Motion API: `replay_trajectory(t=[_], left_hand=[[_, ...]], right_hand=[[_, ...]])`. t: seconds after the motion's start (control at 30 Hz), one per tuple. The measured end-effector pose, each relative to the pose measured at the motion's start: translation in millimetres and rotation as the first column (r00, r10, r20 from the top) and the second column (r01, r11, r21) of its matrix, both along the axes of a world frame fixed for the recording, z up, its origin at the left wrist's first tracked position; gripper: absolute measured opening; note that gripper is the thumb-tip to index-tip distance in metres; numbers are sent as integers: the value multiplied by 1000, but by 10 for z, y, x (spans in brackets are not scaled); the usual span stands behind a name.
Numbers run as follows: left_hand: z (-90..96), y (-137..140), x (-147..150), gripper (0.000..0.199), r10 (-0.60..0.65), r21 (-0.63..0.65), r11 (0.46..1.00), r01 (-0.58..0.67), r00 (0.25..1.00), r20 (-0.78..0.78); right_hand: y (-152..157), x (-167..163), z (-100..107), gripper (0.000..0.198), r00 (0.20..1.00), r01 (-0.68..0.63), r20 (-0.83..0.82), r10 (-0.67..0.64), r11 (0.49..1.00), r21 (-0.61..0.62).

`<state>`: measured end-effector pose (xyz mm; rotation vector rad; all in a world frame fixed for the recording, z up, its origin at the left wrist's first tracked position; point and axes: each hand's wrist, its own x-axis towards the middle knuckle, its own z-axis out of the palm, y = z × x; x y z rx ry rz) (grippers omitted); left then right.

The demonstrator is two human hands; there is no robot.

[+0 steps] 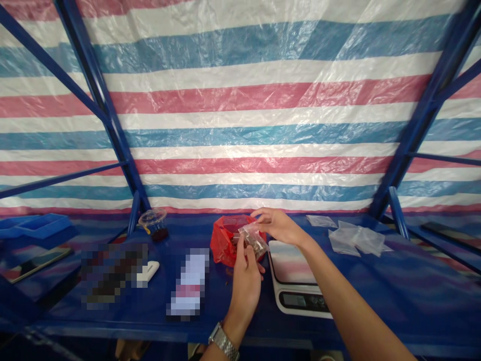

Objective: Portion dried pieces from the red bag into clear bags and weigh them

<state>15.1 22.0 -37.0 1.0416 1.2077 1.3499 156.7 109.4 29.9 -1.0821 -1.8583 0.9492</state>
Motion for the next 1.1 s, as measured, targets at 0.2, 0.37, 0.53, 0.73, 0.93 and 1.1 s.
replay_trajectory(t=[0.2,0.37,0.53,0.73,0.93,1.1], left_hand=[[117,-131,-60,56,77,300,954,5,962,-262],[168,-210,-65,53,56,346,934,91,918,-392],[121,-245,-56,50,66,350,927,137,858,-510],[48,-264,-33,41,75,372,910,181,812,-578],[44,-306,37,35,60,387,890,241,780,-622],[55,-296,89,31,54,412,874,259,790,-610]], right_hand=[[-289,287,310,44,998,-55,25,58,994,-98],[-507,386,404,40,999,-36,25,37,999,-41],[-598,681,51,31,968,208,130,-213,977,53],[-761,880,-582,33,811,481,270,-519,854,197],[-979,869,-762,35,690,620,191,-698,706,342],[-1044,817,-801,35,669,638,169,-723,676,368]])
